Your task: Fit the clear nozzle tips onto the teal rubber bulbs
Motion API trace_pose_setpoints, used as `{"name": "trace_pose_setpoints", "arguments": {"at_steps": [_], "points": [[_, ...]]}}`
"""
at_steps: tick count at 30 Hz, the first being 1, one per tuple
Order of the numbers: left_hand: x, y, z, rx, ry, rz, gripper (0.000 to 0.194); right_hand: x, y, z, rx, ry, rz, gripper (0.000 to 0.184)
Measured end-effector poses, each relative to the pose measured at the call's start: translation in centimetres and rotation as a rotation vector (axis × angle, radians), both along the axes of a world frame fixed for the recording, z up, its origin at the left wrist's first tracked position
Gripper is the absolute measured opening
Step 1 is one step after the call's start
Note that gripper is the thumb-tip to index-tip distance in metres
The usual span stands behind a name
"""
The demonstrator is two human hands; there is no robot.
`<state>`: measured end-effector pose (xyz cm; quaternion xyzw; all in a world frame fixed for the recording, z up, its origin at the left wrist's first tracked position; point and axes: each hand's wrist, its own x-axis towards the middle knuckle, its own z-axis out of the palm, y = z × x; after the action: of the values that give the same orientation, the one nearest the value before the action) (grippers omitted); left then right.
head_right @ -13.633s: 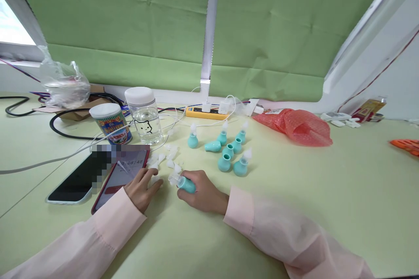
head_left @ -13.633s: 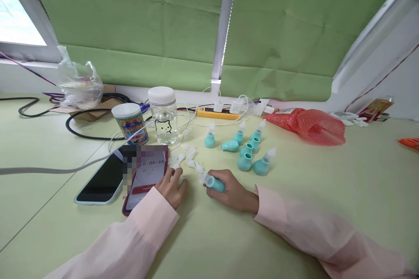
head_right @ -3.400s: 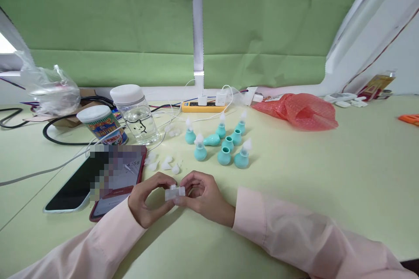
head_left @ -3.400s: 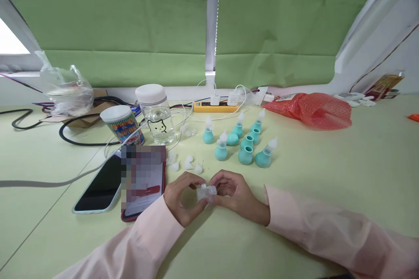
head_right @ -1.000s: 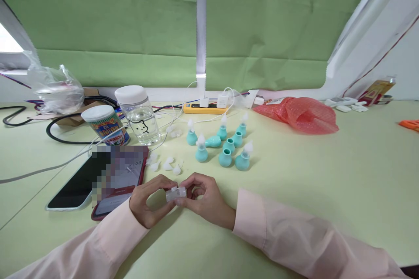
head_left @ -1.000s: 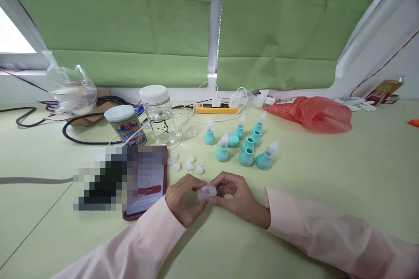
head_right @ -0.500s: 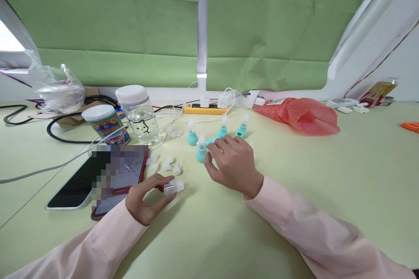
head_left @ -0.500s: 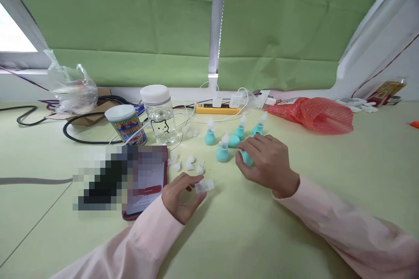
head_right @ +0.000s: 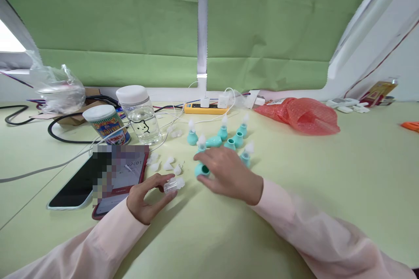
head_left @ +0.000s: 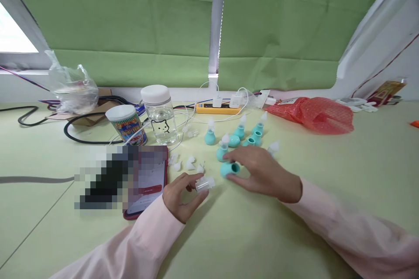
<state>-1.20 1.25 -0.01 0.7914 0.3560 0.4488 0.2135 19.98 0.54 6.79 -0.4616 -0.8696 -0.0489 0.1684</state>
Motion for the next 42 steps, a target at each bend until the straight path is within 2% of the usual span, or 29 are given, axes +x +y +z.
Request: {"name": "trace_pose_setpoints", "arguments": {"at_steps": [2,4,7,10,13,17,21,25,28,31,37,42], "points": [[0.0,0.0,0.0,-0.015,-0.007,-0.003,0.026,-1.3,-0.5,-1.3,-0.052,0.164,0.129,0.033],[-0.1,0.1,-0.1,-0.006,-0.024,-0.016,0.028,-2.3,-0.7,-2.8,-0.136,0.327,0.181,0.040],[-0.2,0.3,0.1,0.087,-0.061,-0.070,0.033,-3.2,-0.6,-4.7,-0.244,0.551,0.120,0.041],[-0.3,0.4,0.6,0.194,-0.066,-0.126,0.035,-3.4,-0.6,-5.2,-0.325,0.633,0.077,0.031],[-0.2,0.5,1.3,0.271,-0.086,-0.156,0.037,-3.6,-1.0,-5.0,-0.301,0.640,0.112,0.024],[-0.1,0.6,1.5,0.317,-0.118,-0.143,0.034,-3.4,-1.4,-4.8,-0.115,0.698,0.193,0.032],[-0.2,0.2,0.6,0.192,-0.098,-0.075,0.034,-3.0,-1.1,-5.1,0.023,0.657,0.149,0.031],[-0.2,-0.2,0.1,0.005,-0.098,0.064,0.028,-2.8,-0.7,-5.2,0.025,0.599,0.092,0.026],[-0.2,-0.2,0.4,0.005,-0.081,-0.039,0.017,-2.9,-0.7,-5.1,0.022,0.572,0.080,0.022],[-0.1,-0.1,0.6,0.035,-0.066,-0.155,0.019,-3.0,-0.9,-5.2,0.027,0.536,0.099,0.021],[0.1,0.1,0.0,-0.144,-0.080,-0.104,0.020,-3.0,-0.8,-6.1,0.123,0.418,0.097,0.013],[0.2,0.2,-0.2,-0.179,-0.068,-0.115,0.020,-2.9,-0.7,-6.3,0.150,0.329,0.121,0.011]]}}
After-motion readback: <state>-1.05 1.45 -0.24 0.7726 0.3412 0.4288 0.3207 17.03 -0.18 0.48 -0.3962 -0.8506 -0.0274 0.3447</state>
